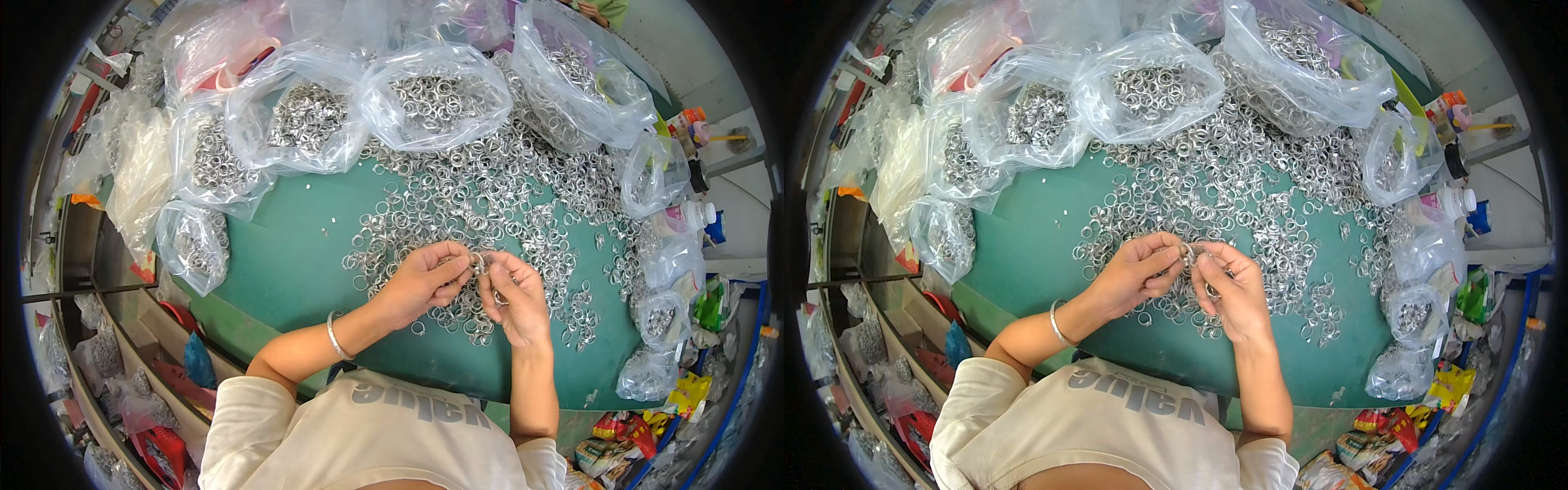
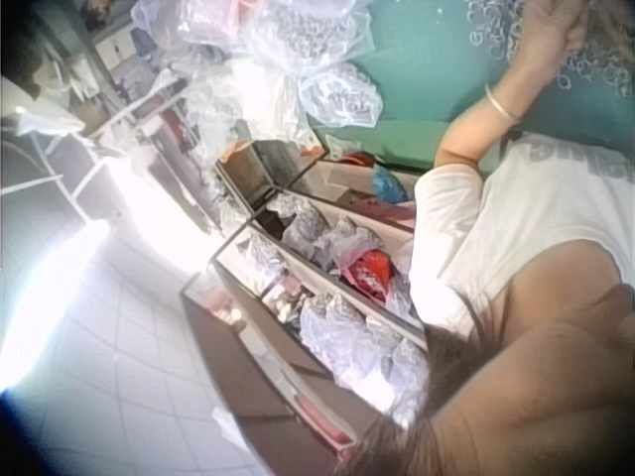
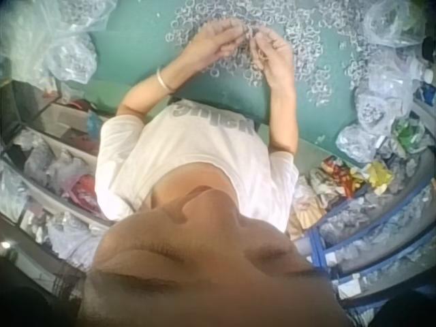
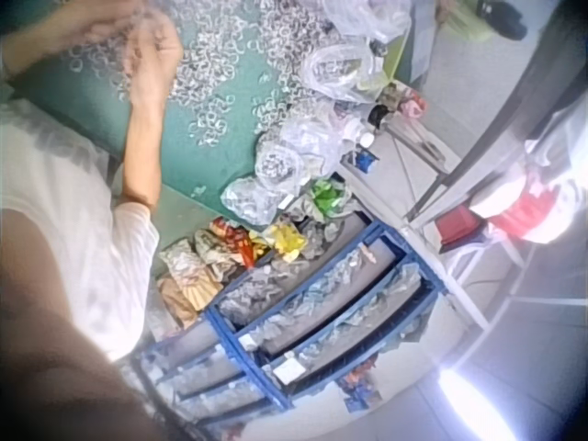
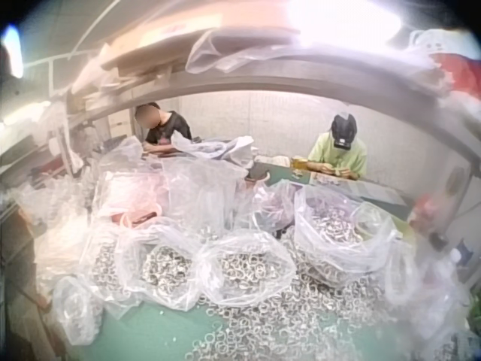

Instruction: The person sorts and organizes small metal rings on a green work surface by hand, gathering them into groups and handling various plastic bags containing rings. They use a small white paper scrap to scoop and collect several metal rings together on the table.

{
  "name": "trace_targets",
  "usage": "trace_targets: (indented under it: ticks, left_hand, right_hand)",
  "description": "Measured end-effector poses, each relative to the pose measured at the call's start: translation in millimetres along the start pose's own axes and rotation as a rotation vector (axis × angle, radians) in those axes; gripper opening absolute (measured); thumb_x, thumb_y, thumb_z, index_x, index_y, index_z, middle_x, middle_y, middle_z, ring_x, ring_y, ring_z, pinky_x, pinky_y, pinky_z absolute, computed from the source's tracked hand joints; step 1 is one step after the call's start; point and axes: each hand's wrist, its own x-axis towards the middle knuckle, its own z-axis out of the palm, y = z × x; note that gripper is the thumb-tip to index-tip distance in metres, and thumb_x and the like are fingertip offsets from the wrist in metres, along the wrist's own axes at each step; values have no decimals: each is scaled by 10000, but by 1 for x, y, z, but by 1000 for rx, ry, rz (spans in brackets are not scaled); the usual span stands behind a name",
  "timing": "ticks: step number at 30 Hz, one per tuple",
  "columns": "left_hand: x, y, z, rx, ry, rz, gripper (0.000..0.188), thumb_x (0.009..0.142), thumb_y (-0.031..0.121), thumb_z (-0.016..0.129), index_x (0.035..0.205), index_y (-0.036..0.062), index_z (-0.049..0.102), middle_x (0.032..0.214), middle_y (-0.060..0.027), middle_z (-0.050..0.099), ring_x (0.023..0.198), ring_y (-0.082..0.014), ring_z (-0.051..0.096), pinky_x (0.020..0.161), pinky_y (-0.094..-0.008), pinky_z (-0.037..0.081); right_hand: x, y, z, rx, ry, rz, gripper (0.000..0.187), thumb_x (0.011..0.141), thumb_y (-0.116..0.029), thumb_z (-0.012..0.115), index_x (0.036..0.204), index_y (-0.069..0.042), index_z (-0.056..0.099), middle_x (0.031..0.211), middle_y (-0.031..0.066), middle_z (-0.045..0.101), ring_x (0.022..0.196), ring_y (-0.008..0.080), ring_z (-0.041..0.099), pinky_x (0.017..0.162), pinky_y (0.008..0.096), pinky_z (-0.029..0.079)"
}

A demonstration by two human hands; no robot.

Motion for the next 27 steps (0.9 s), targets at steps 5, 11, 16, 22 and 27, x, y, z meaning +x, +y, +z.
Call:
trace_targets:
  ticks: [5, 11, 16, 22, 27]
  left_hand:
    - [-5, 0, 3, 380, 97, 224, 186, 909, 113, 569, 1073, 29, 546, 842, 10, 539, 602, -51, 438, 495, -192, 347]
    - [-13, 3, 9, 1024, 123, 497, 323, 759, 50, 718, 1059, 49, 600, 886, -38, 596, 787, -143, 580, 683, -265, 474]
    - [-10, 10, 9, 1109, 83, 525, 313, 730, 42, 733, 1021, 39, 618, 881, -77, 624, 812, -193, 614, 712, -292, 489]
    - [-4, 10, 2, 1155, 4, 699, 214, 770, 70, 706, 966, 38, 625, 884, -80, 635, 743, -171, 618, 590, -264, 477]
    - [-7, 9, 3, 1042, 82, 552, 171, 721, 20, 732, 869, 4, 646, 870, -104, 664, 802, -208, 645, 716, -290, 512]
  right_hand:
    - [-1, 4, 6, -52, 34, -46, 227, 945, -221, 529, 910, -2, 576, 724, 69, 598, 453, 76, 458, 352, 186, 303]
    - [-2, 2, 10, -55, 84, 20, 328, 958, -323, 497, 868, -16, 572, 692, 62, 591, 426, 71, 443, 338, 180, 277]
    - [-5, 2, 11, -14, 106, 54, 346, 957, -342, 495, 854, -20, 569, 648, 54, 573, 415, 69, 437, 328, 179, 262]
    - [-7, 0, 8, -148, 73, 33, 325, 956, -329, 504, 871, -25, 580, 639, 29, 559, 431, 50, 430, 352, 174, 289]
    - [-8, 10, 14, -339, 163, -160, 228, 939, -232, 554, 972, -11, 599, 657, -4, 551, 461, 24, 425, 389, 164, 326]
